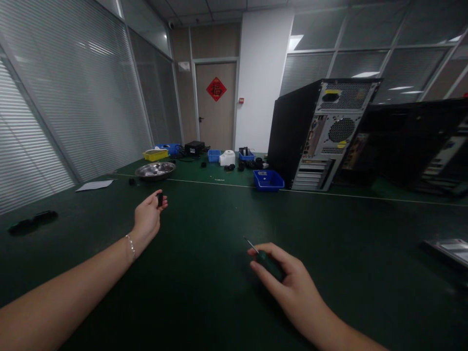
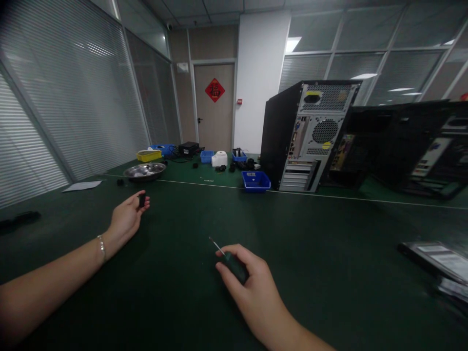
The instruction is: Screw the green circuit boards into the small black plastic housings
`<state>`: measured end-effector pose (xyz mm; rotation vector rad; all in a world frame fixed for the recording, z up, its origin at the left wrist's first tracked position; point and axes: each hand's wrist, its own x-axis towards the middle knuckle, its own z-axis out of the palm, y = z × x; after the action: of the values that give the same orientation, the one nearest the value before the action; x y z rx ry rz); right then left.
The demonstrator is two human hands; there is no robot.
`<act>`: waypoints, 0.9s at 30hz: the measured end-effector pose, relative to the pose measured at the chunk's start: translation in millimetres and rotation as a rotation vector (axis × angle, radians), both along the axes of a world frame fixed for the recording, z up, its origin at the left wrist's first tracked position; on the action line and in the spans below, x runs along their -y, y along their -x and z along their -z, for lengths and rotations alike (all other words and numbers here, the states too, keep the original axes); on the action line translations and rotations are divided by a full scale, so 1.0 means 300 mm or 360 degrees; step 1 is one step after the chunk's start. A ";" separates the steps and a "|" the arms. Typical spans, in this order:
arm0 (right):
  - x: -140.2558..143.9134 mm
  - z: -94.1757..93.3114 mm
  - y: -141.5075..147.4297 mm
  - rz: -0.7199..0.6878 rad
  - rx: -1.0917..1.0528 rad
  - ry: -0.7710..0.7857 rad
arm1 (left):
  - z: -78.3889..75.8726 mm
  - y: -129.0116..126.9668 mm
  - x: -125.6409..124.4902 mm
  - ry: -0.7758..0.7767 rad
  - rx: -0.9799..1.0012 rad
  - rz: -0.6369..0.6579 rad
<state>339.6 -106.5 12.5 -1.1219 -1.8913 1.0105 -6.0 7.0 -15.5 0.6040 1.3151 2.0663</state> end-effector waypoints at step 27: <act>0.010 0.004 0.000 -0.0098 0.0046 -0.0015 | -0.072 -0.397 0.316 0.0198 -0.0588 0.1645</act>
<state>339.6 -109.5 11.3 -1.0840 -1.9627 1.0228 113.1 -87.7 6.2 1.3080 0.9637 1.0458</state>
